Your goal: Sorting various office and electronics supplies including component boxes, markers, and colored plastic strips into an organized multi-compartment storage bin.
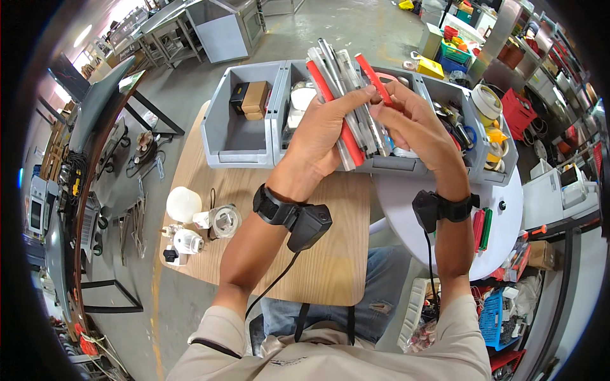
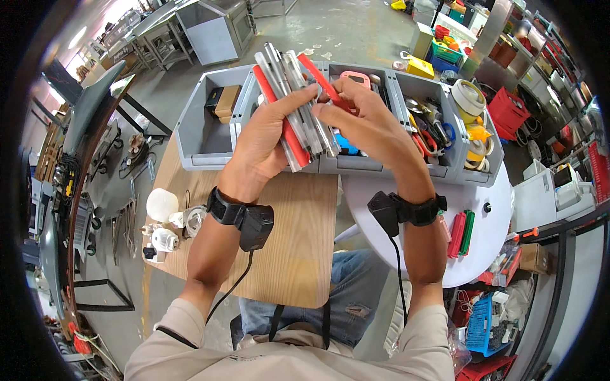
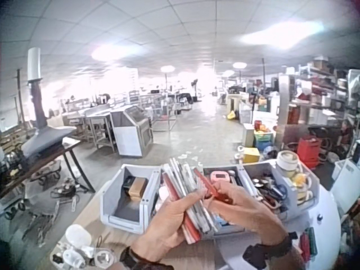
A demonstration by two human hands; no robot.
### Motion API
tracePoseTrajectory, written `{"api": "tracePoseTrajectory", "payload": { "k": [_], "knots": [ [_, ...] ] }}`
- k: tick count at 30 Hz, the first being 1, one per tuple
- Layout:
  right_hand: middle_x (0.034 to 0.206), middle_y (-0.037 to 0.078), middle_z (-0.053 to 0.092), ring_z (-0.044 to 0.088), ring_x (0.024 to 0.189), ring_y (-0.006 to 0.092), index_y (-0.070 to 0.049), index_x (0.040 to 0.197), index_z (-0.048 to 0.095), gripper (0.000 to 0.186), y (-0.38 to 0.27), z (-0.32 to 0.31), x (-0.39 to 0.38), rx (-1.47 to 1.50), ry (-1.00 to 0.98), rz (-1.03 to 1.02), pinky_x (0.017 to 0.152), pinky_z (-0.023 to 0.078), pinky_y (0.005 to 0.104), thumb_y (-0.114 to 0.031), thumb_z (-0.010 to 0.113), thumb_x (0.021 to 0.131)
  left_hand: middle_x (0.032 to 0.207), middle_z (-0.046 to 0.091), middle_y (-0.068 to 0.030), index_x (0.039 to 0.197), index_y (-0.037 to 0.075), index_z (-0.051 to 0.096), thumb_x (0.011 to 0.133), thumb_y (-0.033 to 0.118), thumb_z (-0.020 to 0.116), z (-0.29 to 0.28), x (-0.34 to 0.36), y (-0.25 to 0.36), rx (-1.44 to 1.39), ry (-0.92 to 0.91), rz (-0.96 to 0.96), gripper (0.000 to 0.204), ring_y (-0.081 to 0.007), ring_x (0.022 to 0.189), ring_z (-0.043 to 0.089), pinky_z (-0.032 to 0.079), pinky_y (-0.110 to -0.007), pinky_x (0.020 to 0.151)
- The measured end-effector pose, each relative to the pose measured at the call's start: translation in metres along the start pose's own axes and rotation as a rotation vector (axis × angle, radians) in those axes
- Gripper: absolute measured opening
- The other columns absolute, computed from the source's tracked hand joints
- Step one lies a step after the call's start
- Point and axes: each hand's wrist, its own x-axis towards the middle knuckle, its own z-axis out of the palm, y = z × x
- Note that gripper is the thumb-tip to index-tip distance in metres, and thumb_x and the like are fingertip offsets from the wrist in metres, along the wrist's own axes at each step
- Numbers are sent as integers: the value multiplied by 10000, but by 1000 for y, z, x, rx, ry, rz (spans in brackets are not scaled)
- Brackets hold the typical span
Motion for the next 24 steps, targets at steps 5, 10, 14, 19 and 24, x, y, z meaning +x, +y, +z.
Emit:
{"api": "tracePoseTrajectory", "payload": {
  "k": [5, 10, 14, 19, 24],
  "knots": [
    [732, -47, 452, 407, 654, 50, -32, 933, 570, 248, -1, 4, -1, -2, 29, -50, 532, 314, 248, -261, 662, 905, 1015, 692, -74, 1151, 27, 619, 951, 156, 642, -2, 1, -2, -26, -52, -12, 239, -168, 847, 702, 603, -323, 693],
    [744, -37, 452, 409, 661, 57, -18, 937, 582, 234, 6, 0, 1, -22, 19, -17, 545, 320, 256, -237, 657, 899, 1014, 692, -76, 1157, 25, 618, 951, 158, 642, -3, 0, -3, 19, 6, -38, 246, -158, 840, 700, 599, -315, 689],
    [745, -31, 454, 411, 662, 57, -13, 939, 589, 216, 5, 0, 0, -21, 28, -42, 531, 316, 259, -220, 638, 898, 1004, 692, -75, 1158, 23, 617, 944, 153, 646, -1, 1, -4, 8, 15, -32, 252, -156, 826, 699, 597, -313, 683],
    [756, -23, 476, 416, 652, 56, -14, 940, 588, 184, 3, 1, -2, 14, 20, -6, 524, 321, 251, -189, 612, 890, 945, 688, -81, 1113, 20, 617, 923, 149, 642, -5, 3, -5, 3, 23, -59, 231, -165, 785, 691, 594, -316, 670],
    [749, -15, 504, 409, 589, 46, -20, 939, 601, 163, 11, -7, 3, -17, 60, -50, 499, 326, 235, -165, 554, 884, 897, 676, -85, 1073, 28, 609, 909, 138, 634, -6, 4, -3, -28, 60, -112, 199, -191, 755, 682, 587, -346, 666]
  ]
}}
